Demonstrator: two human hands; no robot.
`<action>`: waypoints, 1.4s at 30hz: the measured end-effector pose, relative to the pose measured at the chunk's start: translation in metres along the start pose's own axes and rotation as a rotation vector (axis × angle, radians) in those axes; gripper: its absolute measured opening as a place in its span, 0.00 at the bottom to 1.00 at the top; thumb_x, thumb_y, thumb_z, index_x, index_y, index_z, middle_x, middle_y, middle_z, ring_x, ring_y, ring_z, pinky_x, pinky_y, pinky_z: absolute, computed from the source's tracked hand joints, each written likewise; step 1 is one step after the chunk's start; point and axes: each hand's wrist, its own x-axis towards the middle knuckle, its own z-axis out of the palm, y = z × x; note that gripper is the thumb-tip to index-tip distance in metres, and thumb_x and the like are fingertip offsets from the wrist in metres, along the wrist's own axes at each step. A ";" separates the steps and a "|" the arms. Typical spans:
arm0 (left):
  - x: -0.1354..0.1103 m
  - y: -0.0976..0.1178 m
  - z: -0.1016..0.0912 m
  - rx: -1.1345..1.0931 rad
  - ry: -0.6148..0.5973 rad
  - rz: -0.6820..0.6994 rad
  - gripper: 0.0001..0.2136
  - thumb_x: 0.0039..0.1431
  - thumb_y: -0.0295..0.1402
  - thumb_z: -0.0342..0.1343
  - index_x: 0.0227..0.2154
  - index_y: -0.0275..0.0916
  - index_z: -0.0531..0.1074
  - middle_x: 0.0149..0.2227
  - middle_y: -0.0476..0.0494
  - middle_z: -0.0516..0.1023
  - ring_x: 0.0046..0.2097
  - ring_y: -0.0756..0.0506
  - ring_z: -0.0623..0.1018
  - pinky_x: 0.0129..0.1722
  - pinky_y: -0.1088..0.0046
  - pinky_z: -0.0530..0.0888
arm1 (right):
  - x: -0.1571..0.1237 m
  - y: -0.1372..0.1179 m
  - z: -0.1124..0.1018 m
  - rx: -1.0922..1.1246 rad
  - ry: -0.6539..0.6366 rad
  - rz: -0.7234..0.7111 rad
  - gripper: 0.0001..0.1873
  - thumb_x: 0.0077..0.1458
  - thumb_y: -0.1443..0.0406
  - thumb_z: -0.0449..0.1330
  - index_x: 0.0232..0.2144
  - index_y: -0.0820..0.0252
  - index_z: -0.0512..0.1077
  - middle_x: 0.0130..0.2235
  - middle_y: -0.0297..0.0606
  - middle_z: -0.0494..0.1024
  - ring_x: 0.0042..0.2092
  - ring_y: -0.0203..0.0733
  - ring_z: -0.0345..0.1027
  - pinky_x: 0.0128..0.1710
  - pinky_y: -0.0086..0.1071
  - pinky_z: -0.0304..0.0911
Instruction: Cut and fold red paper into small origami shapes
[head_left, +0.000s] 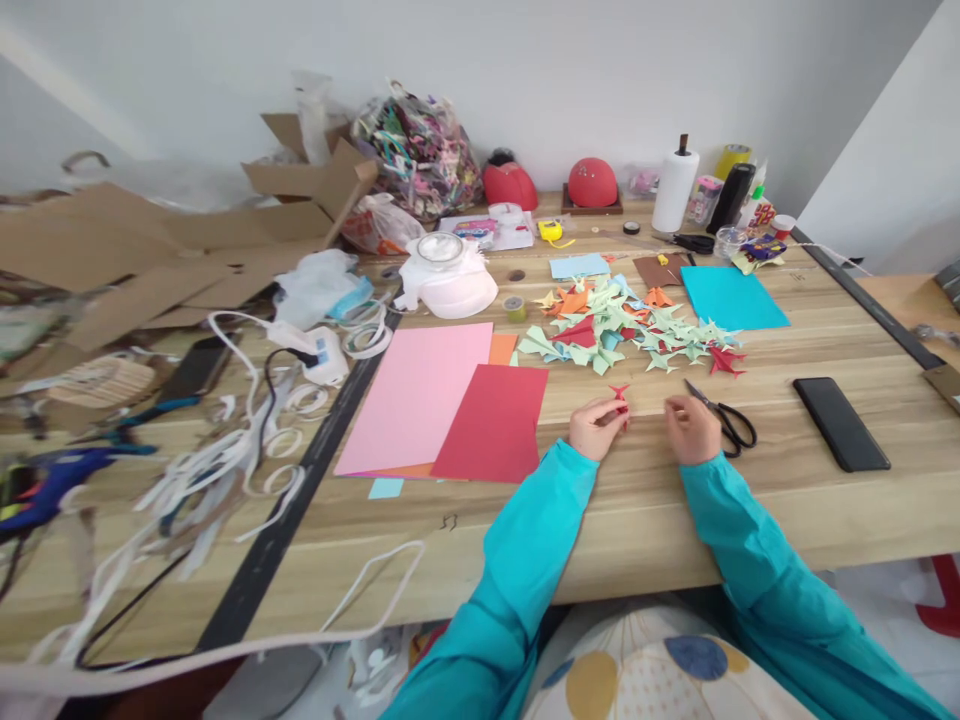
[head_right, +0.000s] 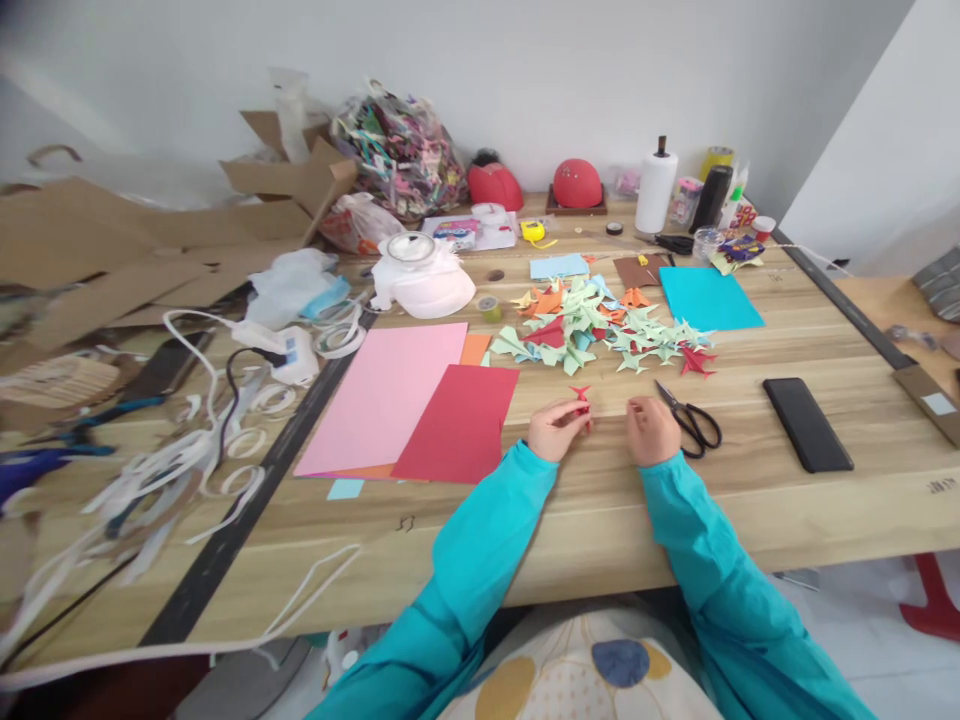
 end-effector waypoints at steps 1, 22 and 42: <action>0.000 0.000 0.000 -0.059 0.003 -0.044 0.10 0.46 0.34 0.62 0.31 0.35 0.77 0.32 0.41 0.78 0.26 0.50 0.77 0.22 0.77 0.75 | -0.002 0.007 -0.005 -0.099 0.008 0.052 0.11 0.54 0.66 0.51 0.37 0.61 0.71 0.34 0.43 0.76 0.36 0.43 0.68 0.37 0.35 0.64; 0.005 -0.006 -0.007 0.090 0.041 0.155 0.07 0.49 0.31 0.59 0.31 0.36 0.78 0.34 0.39 0.78 0.31 0.49 0.77 0.25 0.77 0.76 | -0.013 0.052 -0.061 -0.485 -0.267 0.266 0.18 0.48 0.69 0.55 0.42 0.63 0.73 0.37 0.48 0.76 0.37 0.47 0.67 0.38 0.40 0.61; -0.004 0.005 -0.001 0.305 -0.065 0.369 0.08 0.54 0.28 0.54 0.32 0.41 0.77 0.38 0.42 0.78 0.38 0.49 0.78 0.39 0.73 0.77 | -0.078 -0.064 -0.067 1.308 -0.580 0.717 0.42 0.44 0.35 0.43 0.48 0.59 0.63 0.26 0.39 0.71 0.19 0.35 0.60 0.15 0.29 0.57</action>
